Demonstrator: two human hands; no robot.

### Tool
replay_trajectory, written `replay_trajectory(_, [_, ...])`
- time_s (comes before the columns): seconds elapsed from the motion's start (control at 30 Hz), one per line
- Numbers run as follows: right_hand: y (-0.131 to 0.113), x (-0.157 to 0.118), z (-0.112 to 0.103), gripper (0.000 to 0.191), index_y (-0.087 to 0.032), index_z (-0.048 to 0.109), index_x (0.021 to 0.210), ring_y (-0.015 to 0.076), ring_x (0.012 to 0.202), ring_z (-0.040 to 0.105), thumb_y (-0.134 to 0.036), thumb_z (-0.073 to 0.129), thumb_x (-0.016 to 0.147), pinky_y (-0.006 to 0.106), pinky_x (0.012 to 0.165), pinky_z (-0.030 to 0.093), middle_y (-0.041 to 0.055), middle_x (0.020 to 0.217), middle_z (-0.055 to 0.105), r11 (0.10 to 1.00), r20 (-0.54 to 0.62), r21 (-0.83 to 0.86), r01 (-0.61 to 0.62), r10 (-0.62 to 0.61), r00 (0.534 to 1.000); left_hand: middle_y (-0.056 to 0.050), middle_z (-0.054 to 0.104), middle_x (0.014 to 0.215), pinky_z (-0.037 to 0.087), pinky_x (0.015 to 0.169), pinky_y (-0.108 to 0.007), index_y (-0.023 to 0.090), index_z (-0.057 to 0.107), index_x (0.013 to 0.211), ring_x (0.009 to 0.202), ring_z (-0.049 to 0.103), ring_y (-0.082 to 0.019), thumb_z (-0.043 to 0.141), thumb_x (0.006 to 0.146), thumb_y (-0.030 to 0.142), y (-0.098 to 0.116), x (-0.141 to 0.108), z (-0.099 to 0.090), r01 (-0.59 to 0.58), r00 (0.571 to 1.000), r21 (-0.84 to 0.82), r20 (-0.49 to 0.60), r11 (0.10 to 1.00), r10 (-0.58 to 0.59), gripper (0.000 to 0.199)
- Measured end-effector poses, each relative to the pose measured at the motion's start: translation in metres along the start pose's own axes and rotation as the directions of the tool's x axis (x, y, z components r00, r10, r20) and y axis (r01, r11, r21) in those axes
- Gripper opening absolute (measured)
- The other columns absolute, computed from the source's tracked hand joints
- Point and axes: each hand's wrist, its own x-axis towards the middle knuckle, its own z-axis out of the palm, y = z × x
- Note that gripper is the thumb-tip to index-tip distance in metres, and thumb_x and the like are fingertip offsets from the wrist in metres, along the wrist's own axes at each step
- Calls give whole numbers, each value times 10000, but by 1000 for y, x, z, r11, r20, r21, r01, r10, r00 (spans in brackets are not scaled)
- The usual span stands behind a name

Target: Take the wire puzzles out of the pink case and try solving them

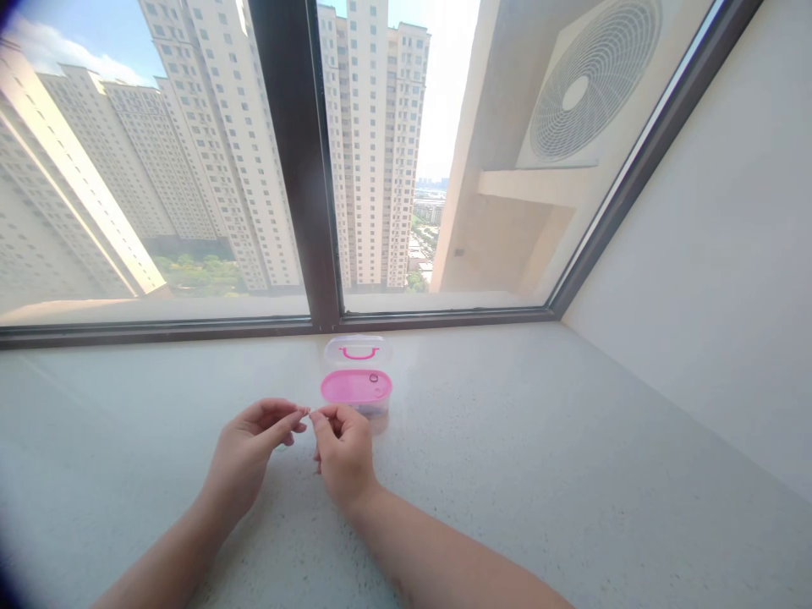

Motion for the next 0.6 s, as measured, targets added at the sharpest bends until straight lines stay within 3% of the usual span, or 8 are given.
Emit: replay_trajectory(0.6, [8, 2, -1, 308, -140, 598, 797, 58, 330, 363, -443, 549, 820, 168, 314, 292, -54, 444, 449, 999, -29, -48, 9, -11, 1000, -25, 648, 691, 412, 506, -219, 148, 608, 786, 590, 589, -146, 757, 637, 340, -3, 1, 1, 11, 1000, 2, -26, 1000, -11, 284])
